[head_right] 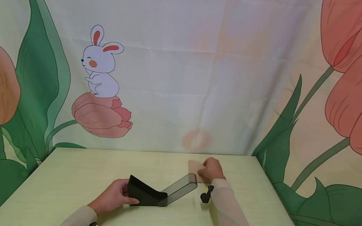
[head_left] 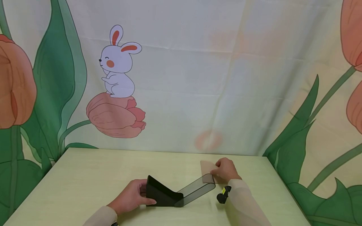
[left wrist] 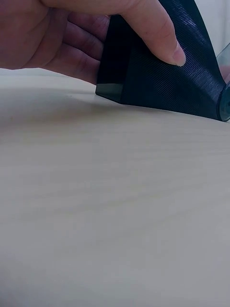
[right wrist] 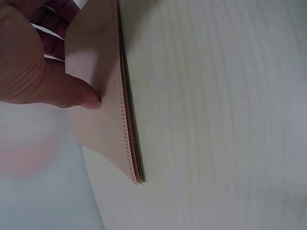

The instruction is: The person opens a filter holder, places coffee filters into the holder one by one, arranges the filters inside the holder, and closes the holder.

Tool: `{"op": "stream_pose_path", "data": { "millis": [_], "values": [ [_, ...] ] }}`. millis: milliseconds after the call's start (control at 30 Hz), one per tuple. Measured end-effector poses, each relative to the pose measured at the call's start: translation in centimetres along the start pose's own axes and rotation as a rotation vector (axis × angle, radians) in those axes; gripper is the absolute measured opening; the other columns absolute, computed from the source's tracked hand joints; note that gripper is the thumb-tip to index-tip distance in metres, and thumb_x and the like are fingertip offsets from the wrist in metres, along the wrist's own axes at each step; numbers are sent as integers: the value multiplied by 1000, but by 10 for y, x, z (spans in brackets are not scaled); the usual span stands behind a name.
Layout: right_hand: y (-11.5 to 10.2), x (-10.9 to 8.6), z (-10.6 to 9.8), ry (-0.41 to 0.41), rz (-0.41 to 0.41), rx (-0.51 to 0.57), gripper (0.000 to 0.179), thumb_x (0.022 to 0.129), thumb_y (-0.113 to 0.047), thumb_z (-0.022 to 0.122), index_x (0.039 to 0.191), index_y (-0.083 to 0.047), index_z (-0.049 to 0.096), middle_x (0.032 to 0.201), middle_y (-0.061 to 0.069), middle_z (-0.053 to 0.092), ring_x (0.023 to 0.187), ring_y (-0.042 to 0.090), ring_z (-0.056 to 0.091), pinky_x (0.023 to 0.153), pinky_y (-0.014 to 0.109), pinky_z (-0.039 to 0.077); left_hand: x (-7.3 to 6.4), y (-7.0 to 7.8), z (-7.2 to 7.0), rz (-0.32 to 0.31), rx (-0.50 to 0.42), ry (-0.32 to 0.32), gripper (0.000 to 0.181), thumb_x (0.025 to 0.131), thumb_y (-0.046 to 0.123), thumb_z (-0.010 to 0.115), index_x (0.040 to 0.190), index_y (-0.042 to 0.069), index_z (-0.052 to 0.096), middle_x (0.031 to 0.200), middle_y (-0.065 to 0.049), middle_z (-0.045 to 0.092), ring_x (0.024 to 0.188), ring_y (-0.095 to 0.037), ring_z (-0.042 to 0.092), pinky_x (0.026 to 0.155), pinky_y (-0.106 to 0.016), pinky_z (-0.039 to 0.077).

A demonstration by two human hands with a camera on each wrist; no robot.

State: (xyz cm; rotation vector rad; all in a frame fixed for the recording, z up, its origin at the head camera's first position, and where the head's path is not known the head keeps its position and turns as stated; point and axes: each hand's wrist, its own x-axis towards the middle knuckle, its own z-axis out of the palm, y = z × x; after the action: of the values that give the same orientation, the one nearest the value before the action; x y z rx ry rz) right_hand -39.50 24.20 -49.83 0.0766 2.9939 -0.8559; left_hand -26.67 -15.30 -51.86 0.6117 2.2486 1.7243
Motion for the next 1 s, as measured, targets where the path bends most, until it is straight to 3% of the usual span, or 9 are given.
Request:
{"op": "stream_pose_path", "data": {
  "millis": [333, 633, 833, 1000],
  "values": [
    [2, 4, 3, 5, -26, 19, 32, 78, -20, 90, 94, -8, 65, 89, 5, 64, 86, 21, 56, 80, 37, 49, 0, -1, 0, -15, 4, 5, 45, 79, 15, 89, 119, 7, 71, 112, -9, 78, 99, -22, 75, 85, -25, 59],
    [4, 7, 3, -15, -20, 46, 42, 79, -19, 90, 110, -9, 63, 108, 10, 67, 95, 25, 60, 88, 43, 53, -1, -1, 0, -4, -11, -2, 45, 80, 14, 89, 120, 8, 71, 113, -10, 77, 101, -21, 75, 84, -23, 58],
    [5, 9, 3, -31, -31, 68, 46, 78, -17, 90, 115, -8, 63, 110, 12, 67, 97, 26, 61, 91, 46, 53, -1, -1, 0, -9, -15, 1, 45, 80, 14, 89, 120, 8, 71, 113, -9, 77, 101, -21, 75, 85, -23, 58],
    [8, 13, 4, -61, -10, 71, 36, 79, -18, 89, 108, -10, 69, 104, 8, 68, 94, 25, 60, 89, 44, 52, -1, -1, 0, -16, -13, 3, 45, 79, 13, 89, 120, 8, 71, 113, -9, 77, 100, -22, 75, 84, -23, 58]
  ]
}}
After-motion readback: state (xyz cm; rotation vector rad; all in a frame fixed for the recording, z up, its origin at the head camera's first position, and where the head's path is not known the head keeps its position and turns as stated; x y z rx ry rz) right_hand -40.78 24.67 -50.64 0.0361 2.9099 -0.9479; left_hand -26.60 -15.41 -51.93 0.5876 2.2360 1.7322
